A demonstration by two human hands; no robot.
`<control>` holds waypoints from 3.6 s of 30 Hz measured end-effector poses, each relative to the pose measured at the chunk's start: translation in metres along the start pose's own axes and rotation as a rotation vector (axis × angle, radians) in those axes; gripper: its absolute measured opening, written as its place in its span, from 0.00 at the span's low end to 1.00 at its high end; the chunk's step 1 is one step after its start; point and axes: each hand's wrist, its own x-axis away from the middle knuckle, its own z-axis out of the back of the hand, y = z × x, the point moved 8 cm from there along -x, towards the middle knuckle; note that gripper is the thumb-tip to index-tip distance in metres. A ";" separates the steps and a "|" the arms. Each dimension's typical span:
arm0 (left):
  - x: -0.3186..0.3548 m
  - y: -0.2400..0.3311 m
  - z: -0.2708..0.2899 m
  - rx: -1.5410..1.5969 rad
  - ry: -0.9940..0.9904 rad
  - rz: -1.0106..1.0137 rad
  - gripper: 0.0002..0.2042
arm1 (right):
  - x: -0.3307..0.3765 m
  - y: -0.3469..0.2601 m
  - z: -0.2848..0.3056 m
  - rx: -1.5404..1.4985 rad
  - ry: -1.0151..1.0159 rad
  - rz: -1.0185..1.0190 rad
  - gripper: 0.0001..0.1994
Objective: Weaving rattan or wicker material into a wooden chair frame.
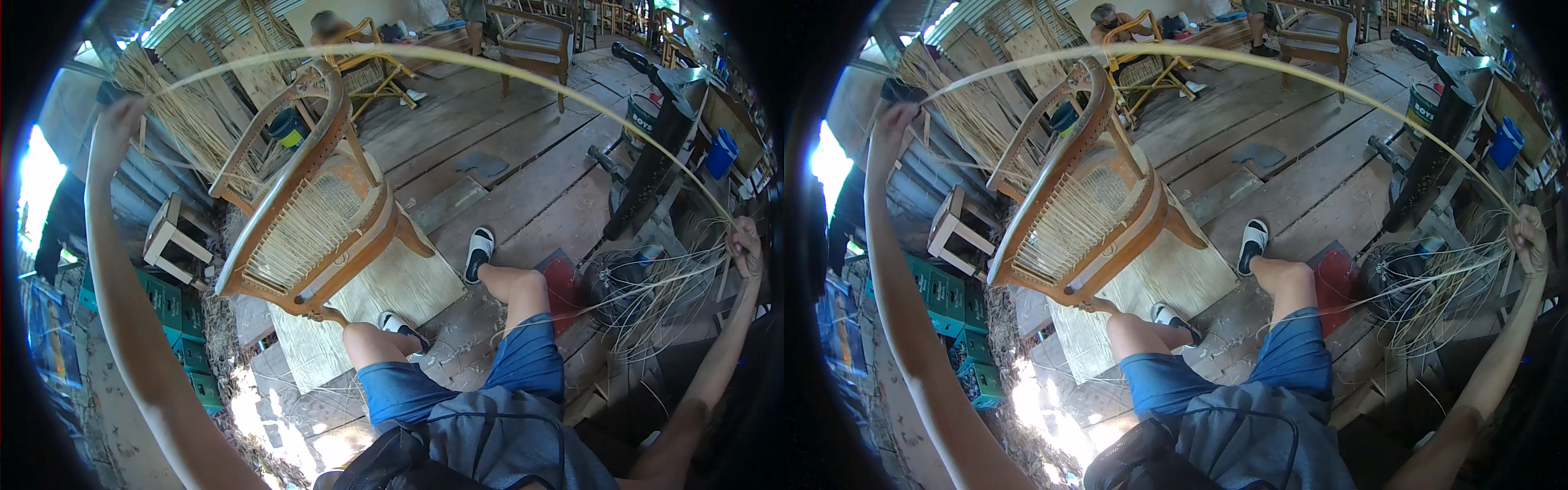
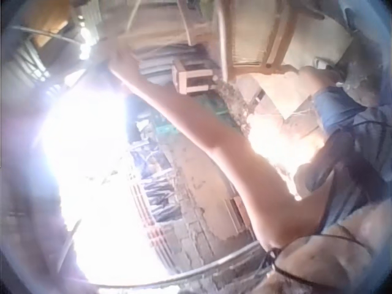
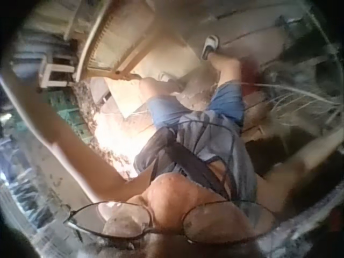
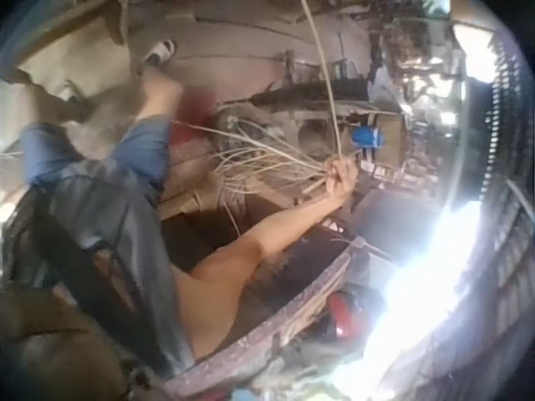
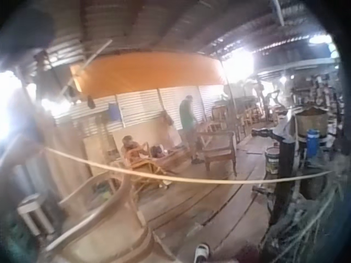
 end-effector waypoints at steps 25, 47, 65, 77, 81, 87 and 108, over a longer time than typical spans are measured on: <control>0.106 0.014 -0.070 -0.204 -0.057 0.159 0.06 | -0.091 0.070 -0.466 -0.032 -0.677 -0.187 0.09; 0.199 0.231 -0.158 0.378 -0.413 0.099 0.04 | -0.035 0.014 -0.563 0.050 -0.805 0.183 0.10; 0.296 0.298 -0.244 1.475 -0.025 0.780 0.11 | -0.025 0.016 -0.669 -0.765 -0.536 -0.160 0.10; 0.297 0.283 -0.262 1.480 -0.154 0.872 0.12 | -0.042 0.015 -0.688 -0.625 -0.690 -0.011 0.12; 0.201 0.191 -0.229 1.142 0.230 0.756 0.08 | -0.065 0.048 -0.621 -0.296 -0.473 0.193 0.15; 0.069 0.066 -0.258 1.058 0.154 0.675 0.08 | -0.056 0.197 -0.479 0.484 -0.203 0.052 0.09; 0.073 0.025 -0.358 0.863 -0.240 0.637 0.06 | -0.032 0.313 -0.403 0.852 -0.075 -0.120 0.05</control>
